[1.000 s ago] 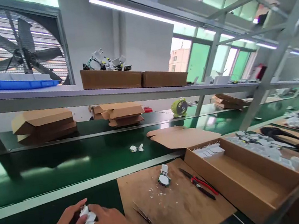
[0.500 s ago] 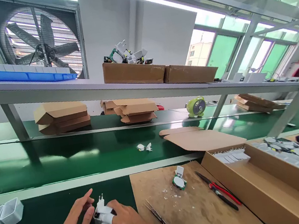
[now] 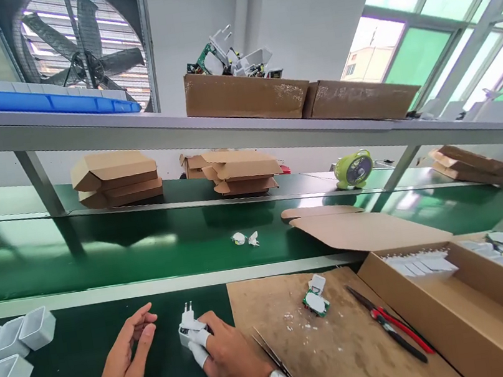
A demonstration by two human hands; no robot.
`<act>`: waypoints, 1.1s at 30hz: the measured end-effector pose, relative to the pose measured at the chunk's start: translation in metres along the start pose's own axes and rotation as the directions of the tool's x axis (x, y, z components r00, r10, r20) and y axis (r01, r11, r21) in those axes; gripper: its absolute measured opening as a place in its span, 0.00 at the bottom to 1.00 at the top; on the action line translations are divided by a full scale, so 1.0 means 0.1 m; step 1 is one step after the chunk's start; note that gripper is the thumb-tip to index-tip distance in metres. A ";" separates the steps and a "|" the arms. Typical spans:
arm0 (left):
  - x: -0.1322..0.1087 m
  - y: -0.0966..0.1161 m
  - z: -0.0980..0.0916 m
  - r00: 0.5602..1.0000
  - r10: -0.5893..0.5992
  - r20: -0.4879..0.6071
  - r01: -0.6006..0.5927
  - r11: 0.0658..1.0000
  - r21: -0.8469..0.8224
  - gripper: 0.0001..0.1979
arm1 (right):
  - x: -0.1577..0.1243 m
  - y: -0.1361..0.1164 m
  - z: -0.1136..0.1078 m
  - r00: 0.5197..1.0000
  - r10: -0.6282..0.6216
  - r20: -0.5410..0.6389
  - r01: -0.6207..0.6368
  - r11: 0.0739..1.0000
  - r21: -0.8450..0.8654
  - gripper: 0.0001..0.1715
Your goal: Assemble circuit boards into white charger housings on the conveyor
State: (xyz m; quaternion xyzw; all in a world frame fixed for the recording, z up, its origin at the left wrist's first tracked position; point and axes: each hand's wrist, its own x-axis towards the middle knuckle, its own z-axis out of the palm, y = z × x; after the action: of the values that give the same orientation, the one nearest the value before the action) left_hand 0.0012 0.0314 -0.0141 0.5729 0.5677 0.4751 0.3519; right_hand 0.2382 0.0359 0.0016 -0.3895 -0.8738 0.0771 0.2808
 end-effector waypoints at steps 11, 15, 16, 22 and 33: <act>0.16 0.01 -0.10 0.996 0.025 -0.088 -0.022 0.999 0.036 0.29 | 0.08 -0.08 -0.30 0.999 0.048 0.010 -0.048 0.997 -0.066 0.17; 0.64 0.37 0.01 0.968 0.244 0.055 -0.250 0.945 0.211 0.24 | -0.04 0.02 -0.17 0.993 0.062 0.096 -0.049 0.989 -0.139 0.14; 0.81 0.45 0.07 0.948 0.290 0.127 -0.314 0.914 0.258 0.23 | -0.07 0.04 -0.14 0.994 0.064 0.094 -0.049 0.988 -0.147 0.15; 1.73 0.71 0.83 0.817 0.352 0.458 -0.516 0.800 0.306 0.24 | -0.15 0.10 0.05 0.964 0.177 0.198 -0.138 0.971 -0.195 0.23; 2.26 0.86 1.90 0.689 0.181 0.702 -0.553 0.758 0.347 0.16 | -0.21 0.28 0.66 0.837 0.526 0.147 -0.513 0.850 -0.118 0.17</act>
State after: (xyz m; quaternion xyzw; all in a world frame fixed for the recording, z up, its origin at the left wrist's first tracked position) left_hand 0.1864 0.2704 0.0427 0.8772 0.3919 0.1405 0.2391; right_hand 0.2308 0.0451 -0.0723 -0.6139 -0.7586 0.1517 0.1573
